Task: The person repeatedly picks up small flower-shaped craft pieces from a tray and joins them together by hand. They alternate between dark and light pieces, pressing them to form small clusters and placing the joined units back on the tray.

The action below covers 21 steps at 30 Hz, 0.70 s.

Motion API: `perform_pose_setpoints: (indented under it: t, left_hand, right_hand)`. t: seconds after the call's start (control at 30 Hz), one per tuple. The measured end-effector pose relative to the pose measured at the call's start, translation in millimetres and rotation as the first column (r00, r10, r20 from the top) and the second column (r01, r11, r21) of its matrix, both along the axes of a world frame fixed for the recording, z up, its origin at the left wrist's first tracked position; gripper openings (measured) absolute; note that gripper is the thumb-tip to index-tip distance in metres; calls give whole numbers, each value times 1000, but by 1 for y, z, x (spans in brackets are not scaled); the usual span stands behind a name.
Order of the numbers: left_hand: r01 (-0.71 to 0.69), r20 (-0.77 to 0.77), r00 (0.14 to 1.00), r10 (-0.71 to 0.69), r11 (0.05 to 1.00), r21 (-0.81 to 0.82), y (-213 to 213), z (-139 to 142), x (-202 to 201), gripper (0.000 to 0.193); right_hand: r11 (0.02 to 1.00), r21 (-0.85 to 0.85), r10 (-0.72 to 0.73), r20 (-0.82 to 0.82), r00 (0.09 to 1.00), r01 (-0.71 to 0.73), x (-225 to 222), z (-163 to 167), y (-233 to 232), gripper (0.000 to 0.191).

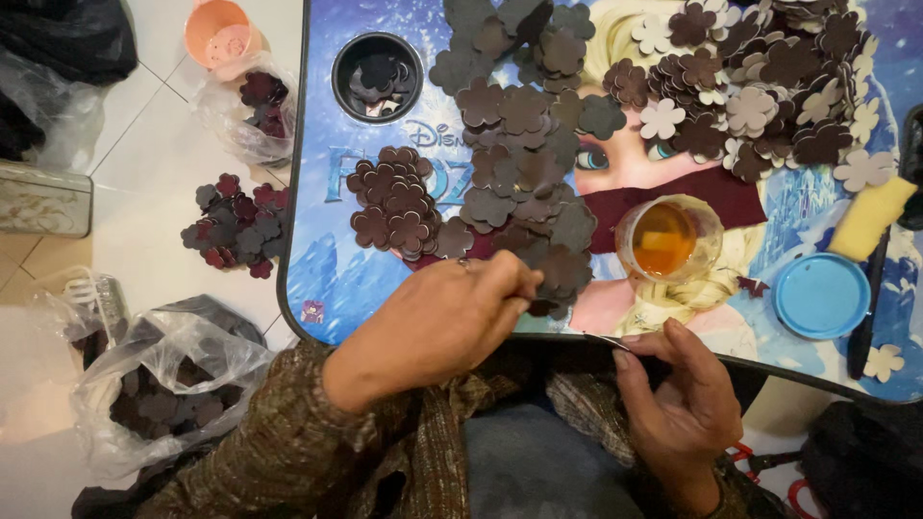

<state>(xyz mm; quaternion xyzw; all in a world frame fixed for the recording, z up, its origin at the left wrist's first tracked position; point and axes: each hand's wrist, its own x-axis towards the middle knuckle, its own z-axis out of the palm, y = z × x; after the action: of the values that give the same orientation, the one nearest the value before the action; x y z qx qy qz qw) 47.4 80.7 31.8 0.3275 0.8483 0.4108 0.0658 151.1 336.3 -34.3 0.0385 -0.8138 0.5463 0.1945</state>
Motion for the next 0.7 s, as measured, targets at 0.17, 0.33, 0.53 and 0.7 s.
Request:
perform_pose_setpoints:
  t: [0.17,0.33,0.53,0.7]
  left_hand:
    - [-194,309,945,104,940,279,0,-2,21,15]
    - [-666,864,449,-229,559,494,39,-30,44,26]
    - [-632,883,307,-355,618,468,47,-57,59,47]
    - [-639,895,227,-384,635,434,47,-60,63,52]
  right_hand:
    - [980,-195,-7,110,994,29,2,9,-1,66]
    - [941,-317,-33,268,963,120,3,30,1,66]
    - [933,-328,-9,383,924,146,-3,47,2,67]
    - [943,-323,89,482,871,83,-14,54,2,72]
